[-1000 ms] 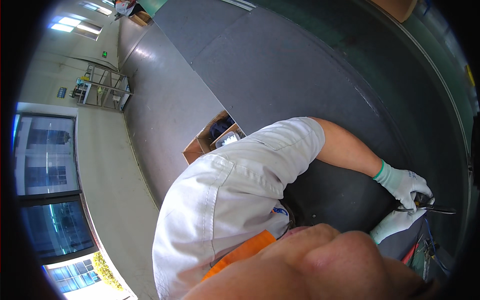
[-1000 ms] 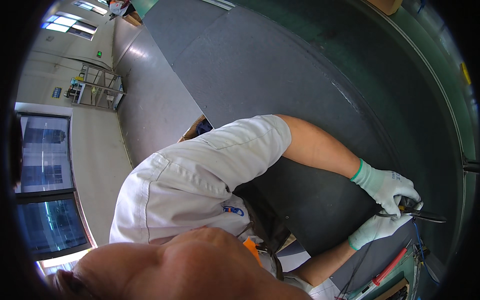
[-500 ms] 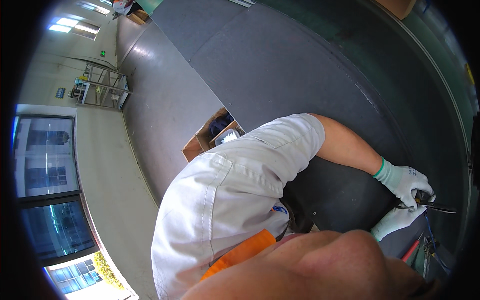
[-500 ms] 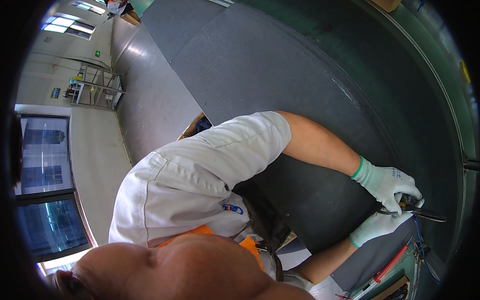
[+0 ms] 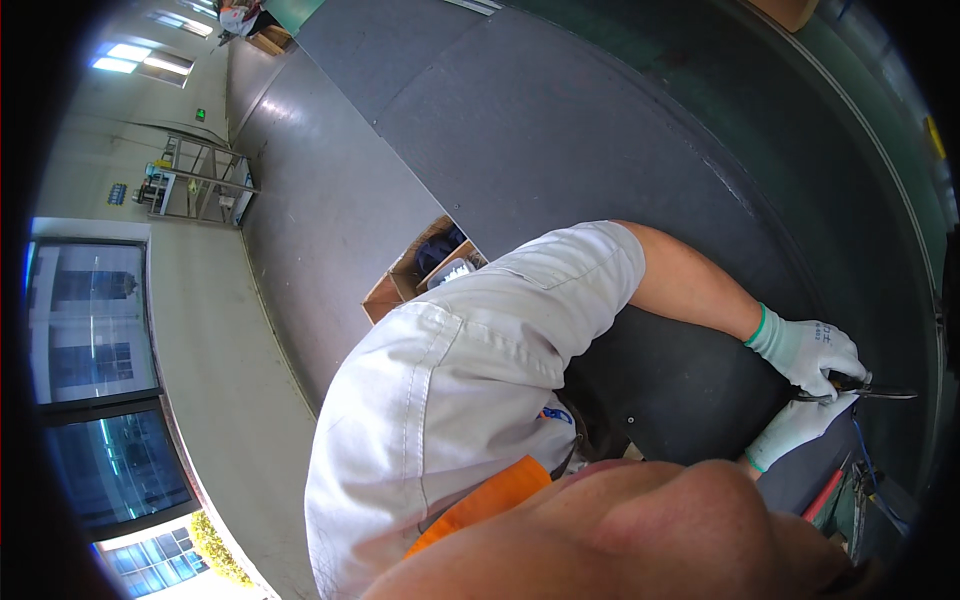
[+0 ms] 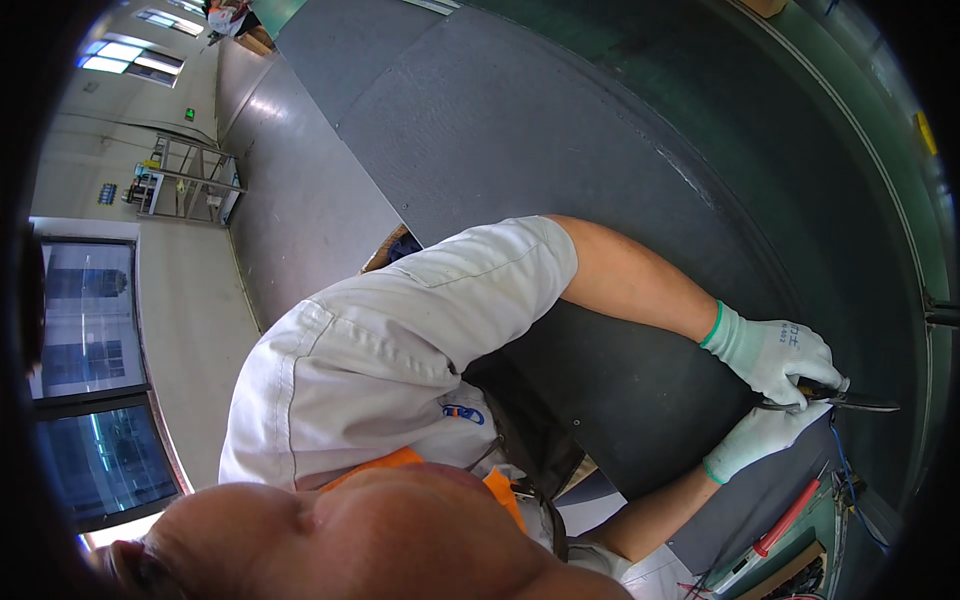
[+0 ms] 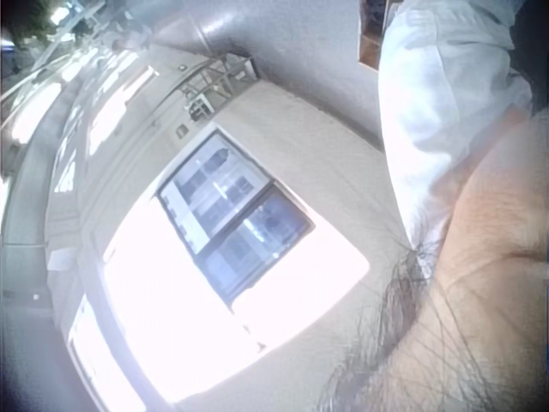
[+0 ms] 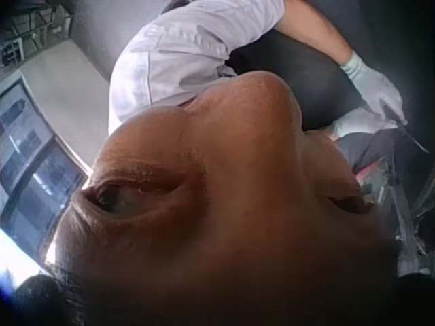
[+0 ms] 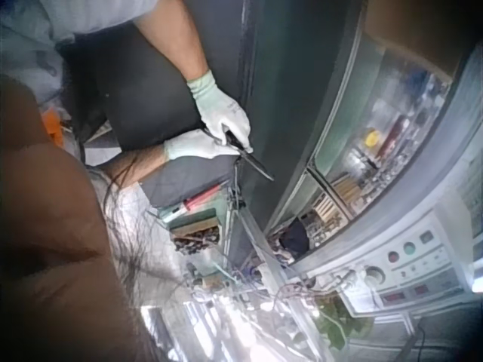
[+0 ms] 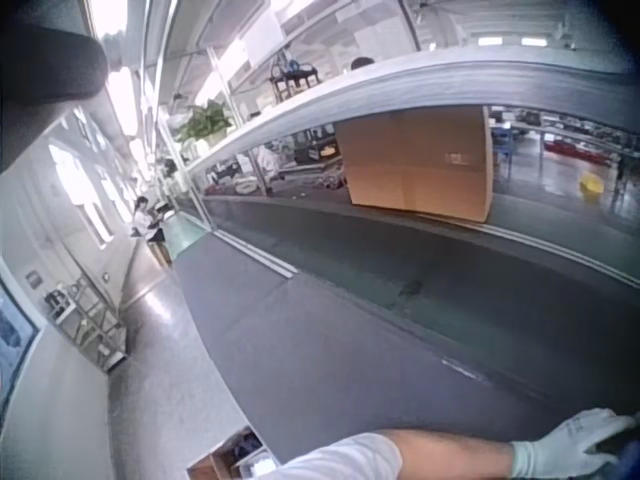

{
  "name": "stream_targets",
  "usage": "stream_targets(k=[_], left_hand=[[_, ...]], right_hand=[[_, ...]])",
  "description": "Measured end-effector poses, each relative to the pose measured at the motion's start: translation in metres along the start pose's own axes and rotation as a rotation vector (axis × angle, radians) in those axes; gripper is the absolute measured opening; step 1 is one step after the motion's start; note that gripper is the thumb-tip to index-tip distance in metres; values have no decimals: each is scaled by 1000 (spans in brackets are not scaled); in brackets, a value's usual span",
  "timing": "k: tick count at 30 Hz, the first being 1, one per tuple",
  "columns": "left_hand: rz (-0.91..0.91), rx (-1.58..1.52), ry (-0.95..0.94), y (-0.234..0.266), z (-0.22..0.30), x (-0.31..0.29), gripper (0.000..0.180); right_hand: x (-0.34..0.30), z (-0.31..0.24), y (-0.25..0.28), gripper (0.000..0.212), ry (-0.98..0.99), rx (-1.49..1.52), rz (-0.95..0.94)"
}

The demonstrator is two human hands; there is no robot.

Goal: The person cuts small components using shears, retrieves a motor from the conveyor, inserts a piece into the motor housing by hand, and connects the motor wires to a cable using a heat gun before sliding the motor down the conveyor.

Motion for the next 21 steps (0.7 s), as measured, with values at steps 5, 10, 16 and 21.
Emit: stream_targets(k=[5, 10, 16, 21], left_hand=[[-19, 8, 27, 5, 5, -1, 52], [65, 44, 34, 7, 3, -2, 50], [78, 118, 62, 7, 3, 0, 51], [94, 120, 75, 6, -1, 0, 52]], right_hand=[[2, -13, -5, 60, -30, -5, 50], [3, -51, -3, 57, -41, -128, 88], [2, -26, 1, 43, -264, 17, 55], [0, -29, 0, 39, -304, -3, -24]])
Point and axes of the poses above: each hand's wrist, its own x-axis towards the middle knuckle, its own y-axis out of the back of the hand, z = x × y, the point moved 2 cm from there along x, towards the middle knuckle, and after that the axes turned 14 degrees about -z, right-handed, at the moved point
